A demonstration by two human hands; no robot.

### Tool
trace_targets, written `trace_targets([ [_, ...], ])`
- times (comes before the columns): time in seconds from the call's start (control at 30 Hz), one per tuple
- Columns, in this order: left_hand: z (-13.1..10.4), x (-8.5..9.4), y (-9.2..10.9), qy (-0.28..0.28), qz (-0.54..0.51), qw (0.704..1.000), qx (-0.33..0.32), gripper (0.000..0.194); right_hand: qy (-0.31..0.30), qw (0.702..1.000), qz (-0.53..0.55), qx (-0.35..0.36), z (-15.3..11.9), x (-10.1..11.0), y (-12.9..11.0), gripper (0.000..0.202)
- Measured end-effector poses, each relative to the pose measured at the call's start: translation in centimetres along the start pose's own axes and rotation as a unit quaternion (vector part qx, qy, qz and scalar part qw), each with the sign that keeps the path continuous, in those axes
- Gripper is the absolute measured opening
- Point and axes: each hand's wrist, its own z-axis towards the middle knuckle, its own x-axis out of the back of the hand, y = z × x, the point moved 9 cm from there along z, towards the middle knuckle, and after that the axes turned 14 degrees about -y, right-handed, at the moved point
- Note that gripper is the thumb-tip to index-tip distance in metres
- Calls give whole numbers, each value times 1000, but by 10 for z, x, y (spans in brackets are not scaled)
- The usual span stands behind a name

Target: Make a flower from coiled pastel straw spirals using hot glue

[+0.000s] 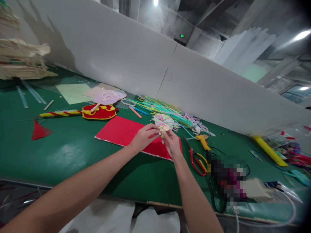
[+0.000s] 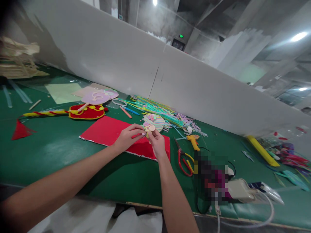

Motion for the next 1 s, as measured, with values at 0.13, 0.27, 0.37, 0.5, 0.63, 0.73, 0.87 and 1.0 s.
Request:
trace_targets([
  [0.13,0,2,1,15,2,1000,6,11,-4,999,-33,7,0,0,0,39],
  [0.27,0,10,-6,53,-7,998,35,9,6,998,-57,12,1,4,2,39],
  [0.37,-1,14,-13,73,-17,996,55,9,10,998,-65,11,1,5,2,40],
  [0.5,0,13,-19,71,-33,995,68,10,0,998,-69,0,1,3,1,54],
  [0.63,1,10,-20,50,-49,995,71,11,-15,997,-78,-4,0,0,1,55],
  [0.73,1,10,-20,42,-59,994,77,12,-5,996,-92,4,0,1,2,33],
  [0.87,0,8,-24,43,-77,991,105,9,1,994,-106,7,0,0,2,32],
  [1.0,-2,2,-33,40,-119,982,141,10,8,993,-121,1,0,2,1,33],
])
